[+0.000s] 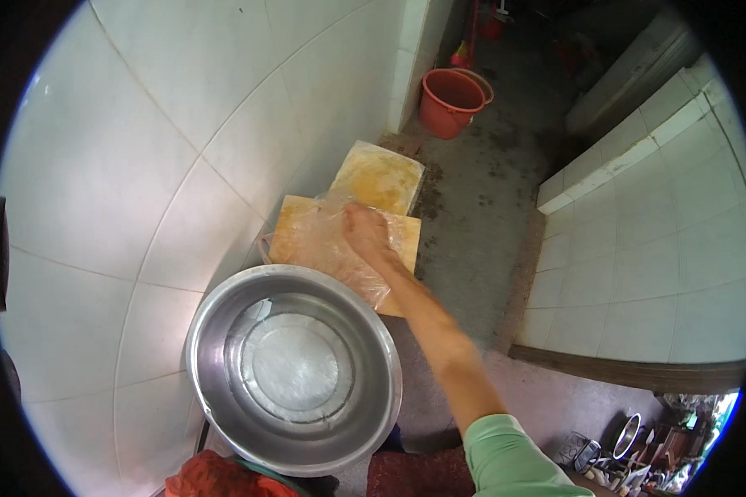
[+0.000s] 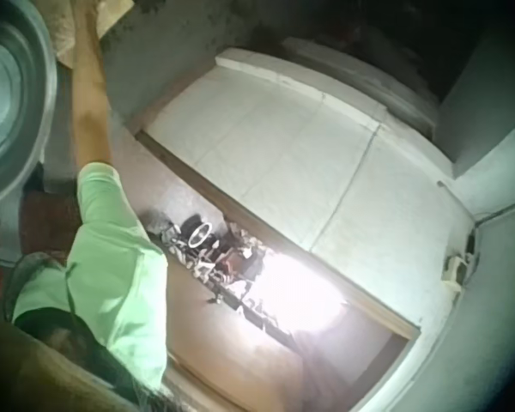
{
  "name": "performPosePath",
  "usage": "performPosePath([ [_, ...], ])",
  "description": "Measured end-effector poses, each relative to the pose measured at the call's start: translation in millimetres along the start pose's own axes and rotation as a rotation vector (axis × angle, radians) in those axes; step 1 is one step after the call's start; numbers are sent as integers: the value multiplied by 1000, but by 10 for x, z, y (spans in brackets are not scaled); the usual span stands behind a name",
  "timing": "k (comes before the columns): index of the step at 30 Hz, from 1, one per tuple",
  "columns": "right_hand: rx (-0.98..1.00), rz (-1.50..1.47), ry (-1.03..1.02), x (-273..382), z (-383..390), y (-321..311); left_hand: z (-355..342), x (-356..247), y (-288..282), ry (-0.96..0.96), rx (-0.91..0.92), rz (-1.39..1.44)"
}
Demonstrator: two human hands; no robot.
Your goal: The person uses a cleaver to cut and trim pieces of raw meat on a plastic-covered cutting board and in a metal bowl. They handle the meat with their hands, separate sections, and place cut pieces into the bowl. The person briefly moves to retrieve a plastic bag and returns to continue cutting.
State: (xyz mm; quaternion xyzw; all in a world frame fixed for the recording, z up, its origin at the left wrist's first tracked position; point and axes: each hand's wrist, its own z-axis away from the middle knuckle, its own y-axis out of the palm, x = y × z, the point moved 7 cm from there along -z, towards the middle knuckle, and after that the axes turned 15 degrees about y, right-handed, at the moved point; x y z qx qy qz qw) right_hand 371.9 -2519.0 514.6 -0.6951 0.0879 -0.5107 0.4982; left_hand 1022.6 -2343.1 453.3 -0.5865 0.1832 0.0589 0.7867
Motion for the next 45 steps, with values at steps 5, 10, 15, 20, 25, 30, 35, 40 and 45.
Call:
performPosePath([
  [5, 40, -774, 168, -210, 289, -1308, -84, -199, -223, 48, 12, -1],
  [10, 57, -1147, 184, -426, 904, -2479, -167, -647, -573, 153, 47, -6],
  [15, -73, -1280, 152, -1050, 1822, -3387, -39, -1402, -1212, 279, 123, -40],
  [20, -268, -1296, 178, -1886, 3115, -4196, 565, -2586, -1843, 481, 295, -81],
  [25, -404, -1424, 377, -2739, 4593, -4848, 1871, -4381, -1506, 926, 503, 154],
  [30, -555, -1465, 506, -3462, 5960, -5618, 3864, -6356, 176, 1420, 663, 428],
  [35, -787, -1483, 604, -4385, 7064, -6362, 5484, -6488, 1403, 1317, 1080, 548],
  [40, -980, -1460, 723, -5272, 7934, -6888, 6879, -6720, 1747, 1424, 813, 666],
  [45, -1181, -1447, 741, -6003, 8512, -7462, 7849, -7064, 2426, 1467, 1235, 380],
])
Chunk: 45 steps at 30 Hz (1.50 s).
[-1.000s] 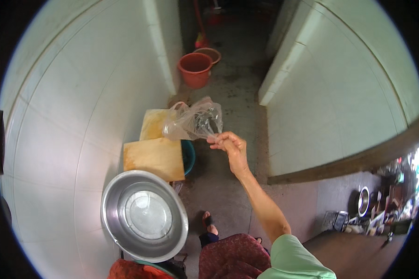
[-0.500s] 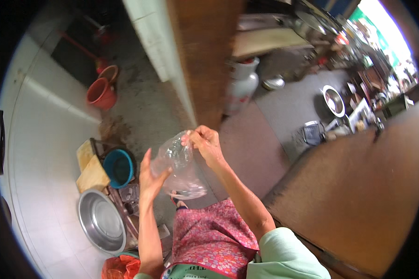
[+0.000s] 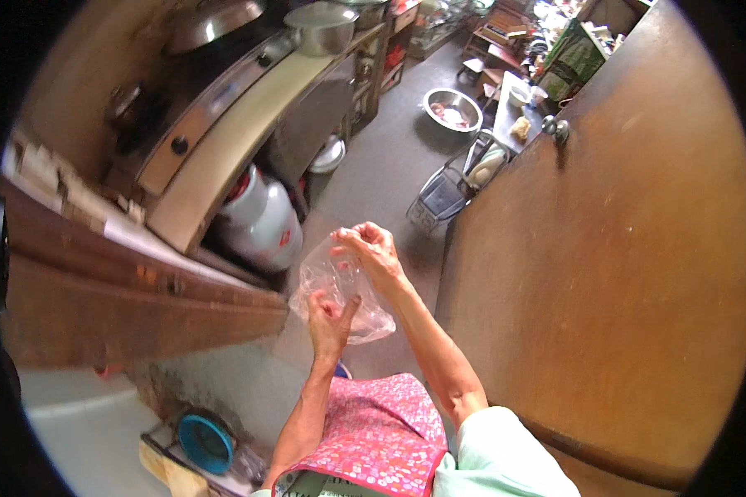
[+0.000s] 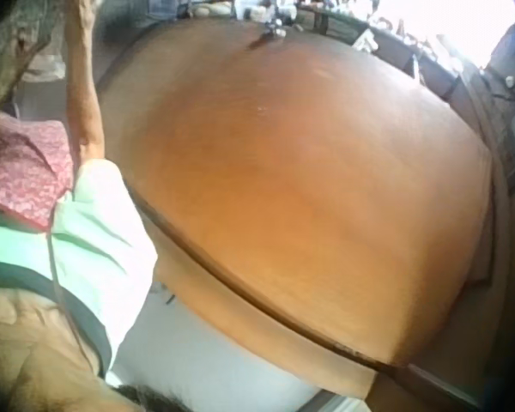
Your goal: The person uses a cleaver to cut and trim pieces of raw meat on a plastic-covered cutting board and in a metal bowl. They handle the meat with their hands, separate sections, and place cut pieces into the bowl. The person briefly moves to retrieve a plastic bag and returns to continue cutting.
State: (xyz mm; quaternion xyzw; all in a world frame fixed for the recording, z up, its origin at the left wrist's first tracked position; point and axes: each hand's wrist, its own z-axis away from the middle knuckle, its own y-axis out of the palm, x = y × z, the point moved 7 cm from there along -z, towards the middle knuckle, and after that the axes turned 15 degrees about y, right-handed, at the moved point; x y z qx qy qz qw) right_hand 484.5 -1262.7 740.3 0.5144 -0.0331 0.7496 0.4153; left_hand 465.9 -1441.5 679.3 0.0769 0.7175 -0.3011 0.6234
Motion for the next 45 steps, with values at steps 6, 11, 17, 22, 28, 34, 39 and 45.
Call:
performPosePath([
  [6, -342, 443, -82, 753, -773, -859, -1357, 198, 903, -106, 381, 593],
  [11, -328, 1246, 139, 918, -1607, -1426, -2673, 23, 1561, -83, 692, 648],
  [17, -416, 1067, 256, 1506, -2802, -2316, -4258, 364, 2050, -191, 472, 242],
  [22, -389, 319, 252, 1592, -3814, -3142, -5145, 297, 2862, -695, 358, 1048],
  [28, 45, -711, 563, 2091, -4850, -3157, -6321, 589, 3480, -929, 345, 1299],
  [34, 697, -1244, 293, 2857, -5424, -3769, -7351, -315, 3998, -688, 478, 1373],
  [39, -214, -981, 207, 3651, -5749, -4223, -8021, -923, 4389, -398, 787, 1041],
  [45, -111, -1007, 37, 4246, -6115, -5251, -8690, -1594, 5687, 470, 1013, -286],
])
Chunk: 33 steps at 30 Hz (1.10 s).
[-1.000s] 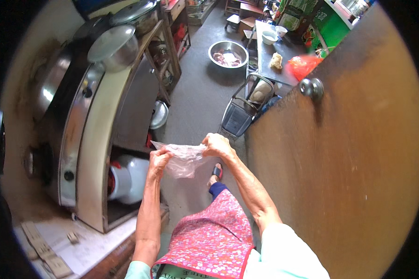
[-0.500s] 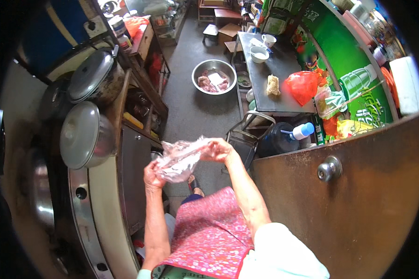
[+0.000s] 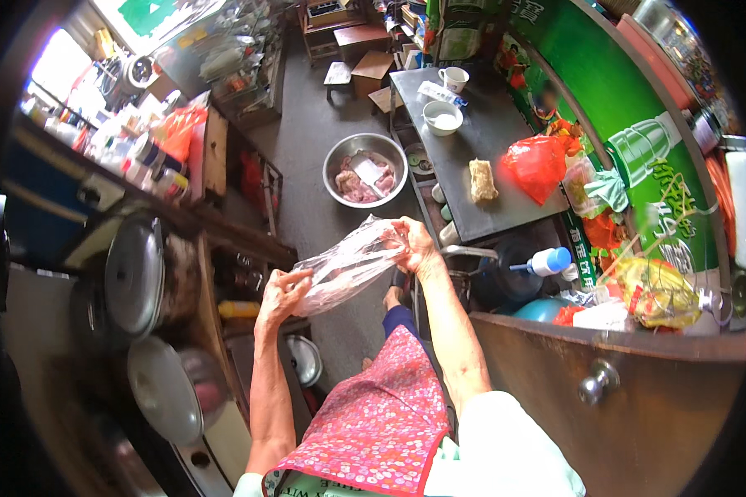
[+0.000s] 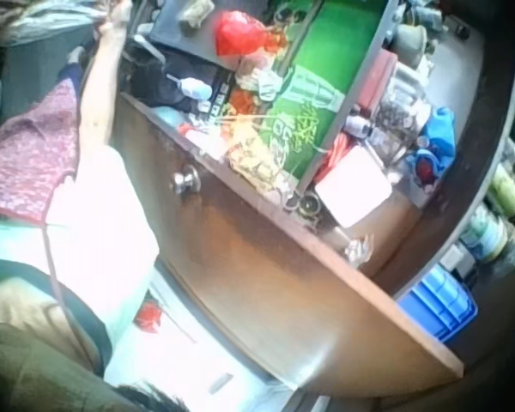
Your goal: The person uses a cleaver to cut and trim pieces of raw meat on a plastic-covered cutting board and in a metal bowl. They handle the meat with their hands, separate sections, and place cut pieces into the bowl. The person briefly moves to retrieve a plastic bag and returns to continue cutting.
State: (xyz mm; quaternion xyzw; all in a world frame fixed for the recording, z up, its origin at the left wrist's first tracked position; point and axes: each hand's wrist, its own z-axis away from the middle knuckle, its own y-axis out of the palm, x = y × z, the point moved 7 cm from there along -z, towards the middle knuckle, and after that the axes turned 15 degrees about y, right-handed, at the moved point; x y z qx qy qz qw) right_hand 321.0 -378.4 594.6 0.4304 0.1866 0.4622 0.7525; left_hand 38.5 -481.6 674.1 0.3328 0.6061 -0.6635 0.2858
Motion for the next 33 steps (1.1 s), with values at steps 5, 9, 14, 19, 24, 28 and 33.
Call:
performPosePath([
  [5, -39, 35, -31, 973, -316, 31, -1403, -230, 170, -78, 263, -454],
  [9, -166, 123, 1, 1590, -752, 3, -2379, -104, 229, -160, 174, -522],
  [14, -242, 98, 55, 2149, -1248, -95, -3163, 258, 267, -197, 244, -500],
  [19, -397, 32, -66, 2742, -2004, -425, -4009, 776, 284, -182, 298, -483],
  [24, -541, 180, -164, 3243, -2656, -502, -4854, 1403, 394, -79, 233, -451],
  [28, -715, 261, -162, 3410, -3271, -917, -5438, 2133, 820, -44, 260, -296],
  [33, -844, 298, -139, 3369, -4209, -1904, -5783, 3352, 1581, -206, 431, -69],
])
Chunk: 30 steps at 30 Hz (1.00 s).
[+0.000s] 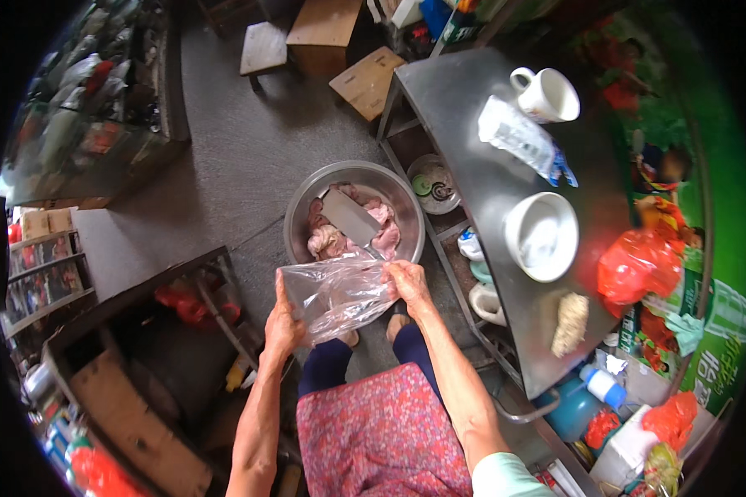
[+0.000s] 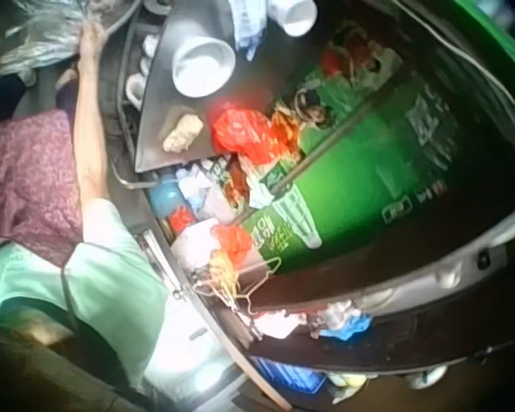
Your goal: The person uses a cleaver to cut and trim pieces of raw meat on a plastic-covered cutting board and in a metal bowl. They handle the meat with their hands, separate sections, and place cut pieces into the bowl. The person briefly moves to retrieve a plastic bag and returns to continue cutting.
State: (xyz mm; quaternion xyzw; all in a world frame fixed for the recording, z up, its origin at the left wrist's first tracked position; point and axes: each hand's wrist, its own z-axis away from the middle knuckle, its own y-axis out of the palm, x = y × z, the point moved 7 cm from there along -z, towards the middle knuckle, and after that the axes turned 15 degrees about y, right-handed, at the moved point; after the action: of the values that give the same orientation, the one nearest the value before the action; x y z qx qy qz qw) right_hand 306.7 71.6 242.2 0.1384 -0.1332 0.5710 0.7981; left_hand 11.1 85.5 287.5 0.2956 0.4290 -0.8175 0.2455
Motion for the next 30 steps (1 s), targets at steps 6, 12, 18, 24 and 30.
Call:
performPosePath([
  [6, 272, 33, -244, 367, -1691, 580, -1161, 1608, 599, 90, -222, 656],
  [12, 151, 247, -553, 1277, -2878, 547, -2583, 1579, 877, 169, -156, 552],
  [18, -502, 747, -1043, 1157, -2446, 351, -3254, 1819, 997, 239, -335, 639],
  [24, -301, 1505, -844, -748, -2947, 281, -3306, 1774, 1184, 258, -417, 768],
  [30, -547, 1413, -829, -1029, -3220, 318, -3043, 1822, 1141, 93, -397, 1001],
])
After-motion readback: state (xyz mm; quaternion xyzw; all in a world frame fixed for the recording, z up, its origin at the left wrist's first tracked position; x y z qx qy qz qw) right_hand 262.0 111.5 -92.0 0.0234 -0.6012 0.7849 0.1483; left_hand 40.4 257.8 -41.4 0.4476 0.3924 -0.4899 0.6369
